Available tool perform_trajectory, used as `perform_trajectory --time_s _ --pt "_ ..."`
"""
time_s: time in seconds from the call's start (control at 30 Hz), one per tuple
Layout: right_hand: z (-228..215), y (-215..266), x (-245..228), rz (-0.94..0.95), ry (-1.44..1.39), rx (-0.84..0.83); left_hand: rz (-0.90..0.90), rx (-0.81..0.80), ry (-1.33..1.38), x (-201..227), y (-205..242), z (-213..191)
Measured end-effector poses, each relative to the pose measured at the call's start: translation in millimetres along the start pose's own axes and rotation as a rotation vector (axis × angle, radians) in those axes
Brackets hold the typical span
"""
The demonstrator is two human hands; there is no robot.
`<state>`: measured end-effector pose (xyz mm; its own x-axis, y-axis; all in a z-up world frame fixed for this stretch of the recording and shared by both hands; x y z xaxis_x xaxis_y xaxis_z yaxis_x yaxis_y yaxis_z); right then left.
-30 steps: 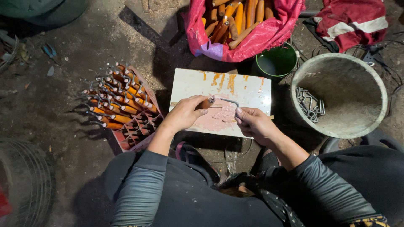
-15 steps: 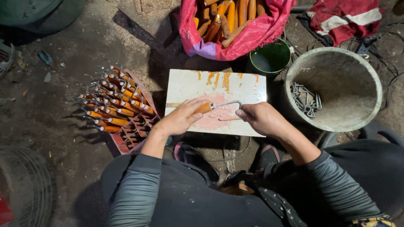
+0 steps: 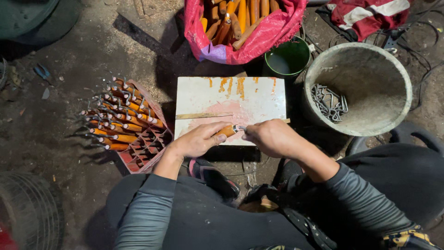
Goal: The person sits on the floor and repeatedly inserts metal mortar shells into orange cylindrical casings. They pick up a casing, insert a shell, and place the assembled unit into a red crate. The person also scrapes a pinkish substance on a white board using a metal tool.
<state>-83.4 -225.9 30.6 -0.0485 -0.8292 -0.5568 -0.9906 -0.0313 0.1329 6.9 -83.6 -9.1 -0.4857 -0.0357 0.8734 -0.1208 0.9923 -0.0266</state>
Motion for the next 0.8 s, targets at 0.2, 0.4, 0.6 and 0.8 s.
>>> perform_trajectory --time_s 0.2,0.4,0.6,0.8 --pt "2.4 2.0 -4.6 -0.022 -0.070 0.016 -0.148 -0.043 0.076 4.8 -1.2 3.2" --pt "-13.9 4.9 -3.6 0.019 -0.235 0.044 0.173 0.149 0.058 50.1 -11.6 -14.8" --pt "-35.6 21.5 -13.4 -0.078 -0.145 0.139 -0.129 0.062 0.200 35.2 7.4 -12.4" --pt "-17.2 17.6 -17.1 0.005 -0.058 0.159 0.049 0.066 0.031 41.1 2.5 -11.5"
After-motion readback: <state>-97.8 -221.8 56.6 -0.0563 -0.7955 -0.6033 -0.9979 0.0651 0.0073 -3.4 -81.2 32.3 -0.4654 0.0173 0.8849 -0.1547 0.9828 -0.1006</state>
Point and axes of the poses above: each hand's wrist, its own y-axis away from the middle knuckle, its own z-axis out of the palm, x = y × z, the point moved 8 cm from there along -y, towards the middle knuckle, and after that the axes turned 11 degrees about z, right-handed, at the moved point
